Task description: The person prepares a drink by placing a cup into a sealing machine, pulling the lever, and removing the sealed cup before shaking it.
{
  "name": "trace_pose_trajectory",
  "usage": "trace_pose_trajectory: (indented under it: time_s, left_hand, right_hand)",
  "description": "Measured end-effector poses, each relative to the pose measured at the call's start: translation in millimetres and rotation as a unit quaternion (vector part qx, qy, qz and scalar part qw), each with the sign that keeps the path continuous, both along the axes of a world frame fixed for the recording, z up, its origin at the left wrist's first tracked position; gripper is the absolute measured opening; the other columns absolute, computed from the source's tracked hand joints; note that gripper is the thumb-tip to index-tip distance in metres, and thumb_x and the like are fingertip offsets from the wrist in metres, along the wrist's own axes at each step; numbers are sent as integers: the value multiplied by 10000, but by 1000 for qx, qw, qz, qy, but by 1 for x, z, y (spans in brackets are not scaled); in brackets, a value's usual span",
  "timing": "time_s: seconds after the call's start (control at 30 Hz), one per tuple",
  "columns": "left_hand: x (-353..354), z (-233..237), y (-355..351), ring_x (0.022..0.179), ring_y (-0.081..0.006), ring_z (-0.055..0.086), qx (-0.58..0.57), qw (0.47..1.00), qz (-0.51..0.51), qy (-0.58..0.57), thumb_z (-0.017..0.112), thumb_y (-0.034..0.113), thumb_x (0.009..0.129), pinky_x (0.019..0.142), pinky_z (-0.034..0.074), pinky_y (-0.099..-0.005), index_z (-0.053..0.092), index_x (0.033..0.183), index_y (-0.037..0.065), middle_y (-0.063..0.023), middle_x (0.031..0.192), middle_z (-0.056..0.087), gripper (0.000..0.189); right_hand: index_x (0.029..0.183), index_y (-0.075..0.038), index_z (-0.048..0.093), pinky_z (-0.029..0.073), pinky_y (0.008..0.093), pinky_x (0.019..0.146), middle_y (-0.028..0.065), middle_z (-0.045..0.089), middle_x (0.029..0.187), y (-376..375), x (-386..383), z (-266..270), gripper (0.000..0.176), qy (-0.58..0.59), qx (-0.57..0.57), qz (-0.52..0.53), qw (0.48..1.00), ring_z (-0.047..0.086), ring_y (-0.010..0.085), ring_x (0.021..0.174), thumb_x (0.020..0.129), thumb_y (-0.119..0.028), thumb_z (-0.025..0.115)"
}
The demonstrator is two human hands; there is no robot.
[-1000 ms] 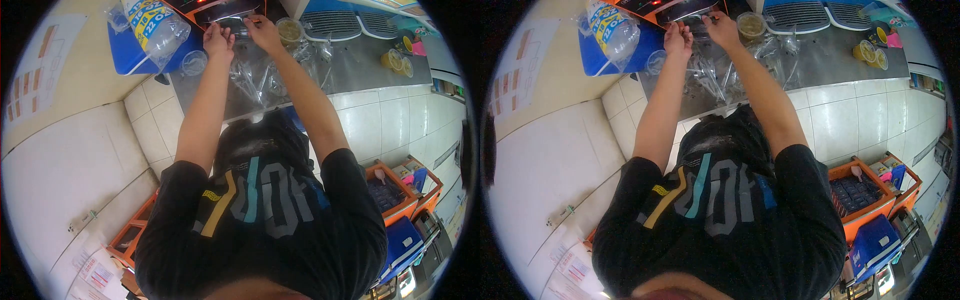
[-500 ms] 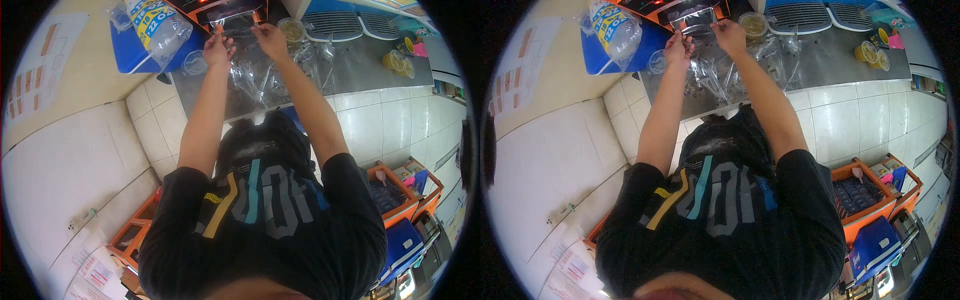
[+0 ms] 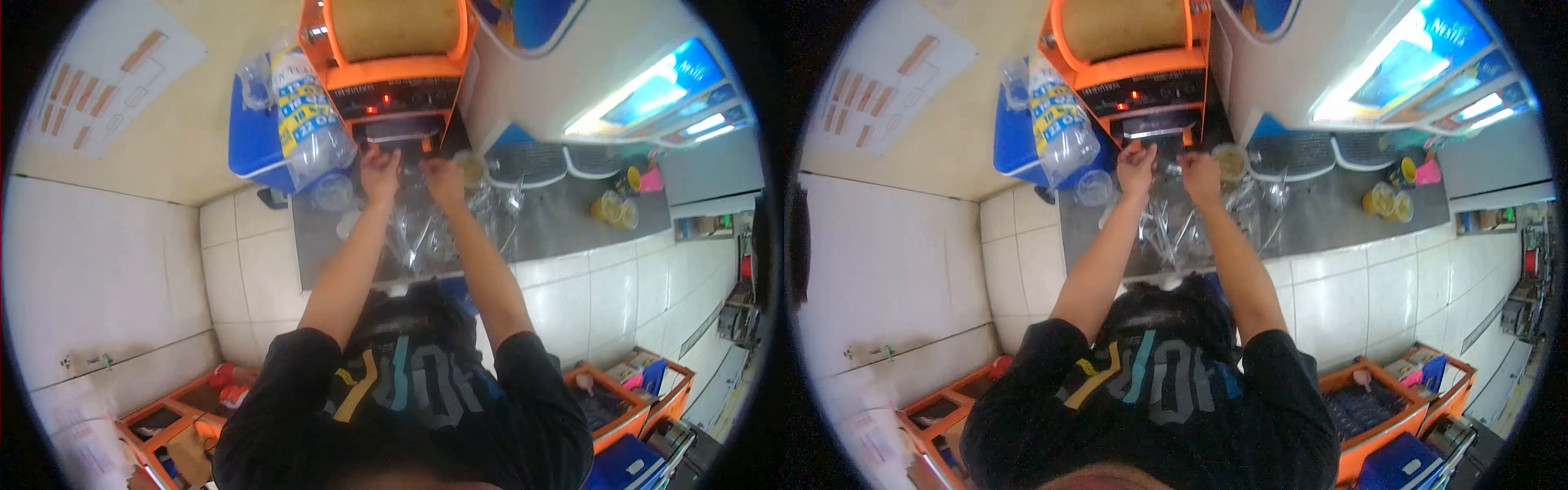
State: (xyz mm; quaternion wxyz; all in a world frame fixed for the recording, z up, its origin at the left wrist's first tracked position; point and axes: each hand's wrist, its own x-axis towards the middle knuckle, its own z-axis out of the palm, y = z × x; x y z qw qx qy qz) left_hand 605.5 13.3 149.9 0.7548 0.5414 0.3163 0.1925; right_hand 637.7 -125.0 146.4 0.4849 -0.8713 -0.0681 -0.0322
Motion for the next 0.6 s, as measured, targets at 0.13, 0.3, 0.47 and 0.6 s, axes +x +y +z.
trace_pose_trajectory:
  time_s: [0.13,0.3,0.47,0.6]
  left_hand:
    - [21,-81,26,674,-81,546,302,952,45,-22,866,284,836,521,425,-250,607,1189,36,9,922,648,504]
    - [-1,-56,23,587,-72,518,120,992,-9,-27,841,285,865,513,419,-246,691,916,51,25,768,625,283]
    - [4,-59,25,539,-68,531,100,995,-13,4,843,281,862,463,403,-237,677,843,65,21,706,609,273]
    - [-4,-19,19,510,-71,531,4,999,-15,30,852,296,849,457,419,-237,655,832,68,21,716,614,302]
  right_hand:
    - [978,-59,785,563,477,789,200,739,871,-6,10,4,315,-7,-125,56,991,724,389,840,883,-349,709]
    - [891,-15,764,546,512,832,241,722,899,-24,27,-29,379,-52,-388,103,915,700,430,886,906,-378,655]
    - [921,-28,720,518,504,728,223,683,784,-64,-10,325,332,-201,-278,127,931,698,379,784,969,-329,589]
    - [1017,-48,746,530,311,680,69,719,752,-32,80,523,297,-312,-308,-43,898,682,123,706,967,-316,629]
